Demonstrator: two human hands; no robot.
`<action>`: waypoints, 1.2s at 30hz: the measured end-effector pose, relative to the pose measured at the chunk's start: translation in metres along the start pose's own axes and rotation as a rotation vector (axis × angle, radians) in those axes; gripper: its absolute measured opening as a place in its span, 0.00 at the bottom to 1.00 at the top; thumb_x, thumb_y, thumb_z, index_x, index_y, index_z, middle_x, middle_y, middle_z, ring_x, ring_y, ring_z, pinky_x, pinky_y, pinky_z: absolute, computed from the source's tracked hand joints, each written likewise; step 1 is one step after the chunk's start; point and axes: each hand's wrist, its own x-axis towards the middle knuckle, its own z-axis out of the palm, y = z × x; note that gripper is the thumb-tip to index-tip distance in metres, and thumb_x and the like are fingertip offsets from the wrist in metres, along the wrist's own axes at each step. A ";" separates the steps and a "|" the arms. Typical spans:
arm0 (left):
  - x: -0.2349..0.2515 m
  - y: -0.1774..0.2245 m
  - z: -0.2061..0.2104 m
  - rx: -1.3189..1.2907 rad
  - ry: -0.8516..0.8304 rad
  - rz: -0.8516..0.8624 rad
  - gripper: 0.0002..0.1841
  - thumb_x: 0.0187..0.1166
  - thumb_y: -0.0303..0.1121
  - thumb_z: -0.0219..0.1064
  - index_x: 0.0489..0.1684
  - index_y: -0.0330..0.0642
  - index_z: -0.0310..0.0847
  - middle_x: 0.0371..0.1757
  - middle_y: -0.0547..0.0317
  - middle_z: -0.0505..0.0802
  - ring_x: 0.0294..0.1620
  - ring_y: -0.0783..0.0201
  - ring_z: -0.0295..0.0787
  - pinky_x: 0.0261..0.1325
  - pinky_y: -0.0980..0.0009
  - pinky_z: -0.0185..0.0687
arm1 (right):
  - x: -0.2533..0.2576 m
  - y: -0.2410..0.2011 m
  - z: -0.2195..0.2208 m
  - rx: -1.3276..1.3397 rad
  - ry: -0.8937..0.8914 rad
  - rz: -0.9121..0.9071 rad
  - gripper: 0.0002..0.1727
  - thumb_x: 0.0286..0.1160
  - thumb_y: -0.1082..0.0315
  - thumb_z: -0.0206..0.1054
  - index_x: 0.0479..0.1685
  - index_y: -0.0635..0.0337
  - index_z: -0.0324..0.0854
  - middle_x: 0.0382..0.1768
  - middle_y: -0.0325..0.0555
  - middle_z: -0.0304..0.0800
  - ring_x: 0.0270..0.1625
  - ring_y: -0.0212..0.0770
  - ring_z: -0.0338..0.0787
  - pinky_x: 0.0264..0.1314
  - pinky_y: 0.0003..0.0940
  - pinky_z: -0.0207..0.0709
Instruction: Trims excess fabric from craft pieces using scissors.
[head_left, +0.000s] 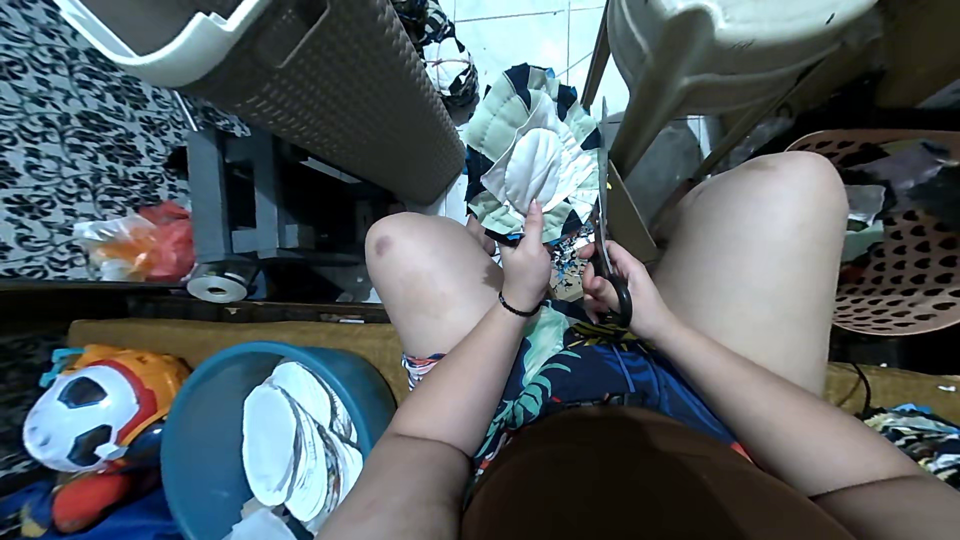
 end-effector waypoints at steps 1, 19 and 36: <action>0.003 -0.001 0.001 -0.022 0.019 0.009 0.11 0.89 0.28 0.56 0.65 0.41 0.71 0.55 0.59 0.90 0.58 0.64 0.90 0.66 0.58 0.87 | 0.000 0.000 0.000 0.021 -0.005 0.002 0.27 0.74 0.51 0.71 0.64 0.54 0.68 0.24 0.32 0.77 0.18 0.28 0.78 0.23 0.24 0.80; 0.011 0.003 -0.001 -0.045 0.111 0.029 0.11 0.88 0.25 0.58 0.64 0.36 0.72 0.53 0.54 0.90 0.58 0.62 0.90 0.66 0.59 0.87 | -0.006 0.004 0.003 0.158 -0.024 0.018 0.20 0.73 0.61 0.73 0.58 0.50 0.69 0.17 0.28 0.72 0.13 0.23 0.72 0.19 0.18 0.74; 0.003 0.002 0.001 -0.058 0.041 0.017 0.10 0.85 0.23 0.58 0.60 0.38 0.74 0.51 0.59 0.91 0.56 0.66 0.90 0.66 0.62 0.86 | 0.008 0.004 -0.007 0.123 -0.049 -0.053 0.39 0.60 0.34 0.78 0.62 0.46 0.66 0.27 0.29 0.75 0.20 0.24 0.74 0.23 0.19 0.73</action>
